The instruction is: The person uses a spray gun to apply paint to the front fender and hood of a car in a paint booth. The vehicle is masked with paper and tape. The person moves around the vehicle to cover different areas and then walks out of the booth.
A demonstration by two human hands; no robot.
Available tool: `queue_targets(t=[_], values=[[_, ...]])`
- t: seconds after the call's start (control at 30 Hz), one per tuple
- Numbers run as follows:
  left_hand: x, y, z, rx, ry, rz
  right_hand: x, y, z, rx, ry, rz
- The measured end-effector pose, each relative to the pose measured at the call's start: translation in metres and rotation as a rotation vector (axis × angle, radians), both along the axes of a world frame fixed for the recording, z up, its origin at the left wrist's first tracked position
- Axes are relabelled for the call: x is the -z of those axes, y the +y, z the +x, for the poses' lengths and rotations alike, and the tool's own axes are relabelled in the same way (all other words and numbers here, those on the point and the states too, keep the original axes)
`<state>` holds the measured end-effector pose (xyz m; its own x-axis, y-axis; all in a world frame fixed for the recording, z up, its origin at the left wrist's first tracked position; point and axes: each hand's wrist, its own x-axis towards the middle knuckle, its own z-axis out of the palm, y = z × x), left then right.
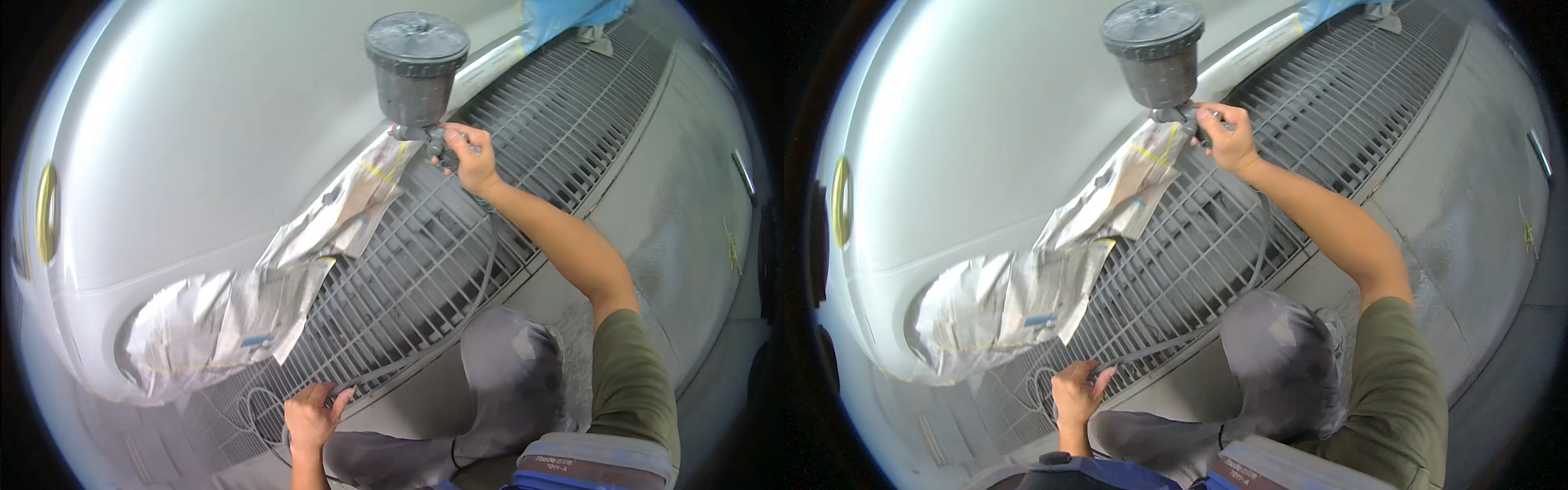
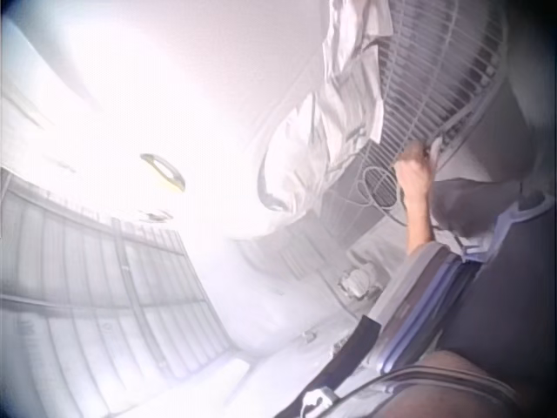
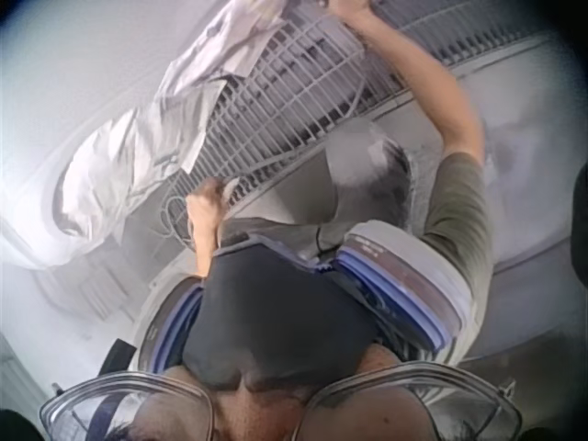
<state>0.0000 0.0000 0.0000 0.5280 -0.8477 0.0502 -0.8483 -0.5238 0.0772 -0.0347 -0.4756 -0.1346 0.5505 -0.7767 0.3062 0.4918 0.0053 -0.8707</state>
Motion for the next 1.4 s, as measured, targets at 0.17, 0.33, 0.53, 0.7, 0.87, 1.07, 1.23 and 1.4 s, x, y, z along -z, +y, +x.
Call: queue_targets(t=[0.17,0.33,0.53,0.7,0.87,1.07,1.23,1.4], values=[[0.013,-0.050,0.014,0.118,0.027,-0.041,0.001,-0.069,-0.041,0.167,0.014,0.048],[0.019,-0.112,0.004,0.148,0.098,-0.017,0.002,-0.160,-0.091,0.295,0.003,0.040],[0.023,-0.160,-0.001,0.172,0.120,0.000,-0.001,-0.247,-0.134,0.463,0.006,0.035],[0.024,-0.173,-0.008,0.146,0.145,-0.013,-0.011,-0.298,-0.155,0.644,-0.031,0.101],[0.023,-0.163,-0.009,0.209,0.087,-0.101,-0.032,-0.326,-0.146,0.897,0.113,0.112],[0.011,-0.114,-0.003,0.140,0.005,-0.162,-0.042,-0.268,-0.100,0.806,0.006,0.100],[0.002,-0.050,0.003,0.069,-0.020,-0.191,-0.038,-0.152,-0.068,0.540,-0.072,0.033],[0.000,0.029,0.012,-0.001,-0.129,-0.176,-0.040,-0.002,-0.026,0.314,-0.105,-0.020]])
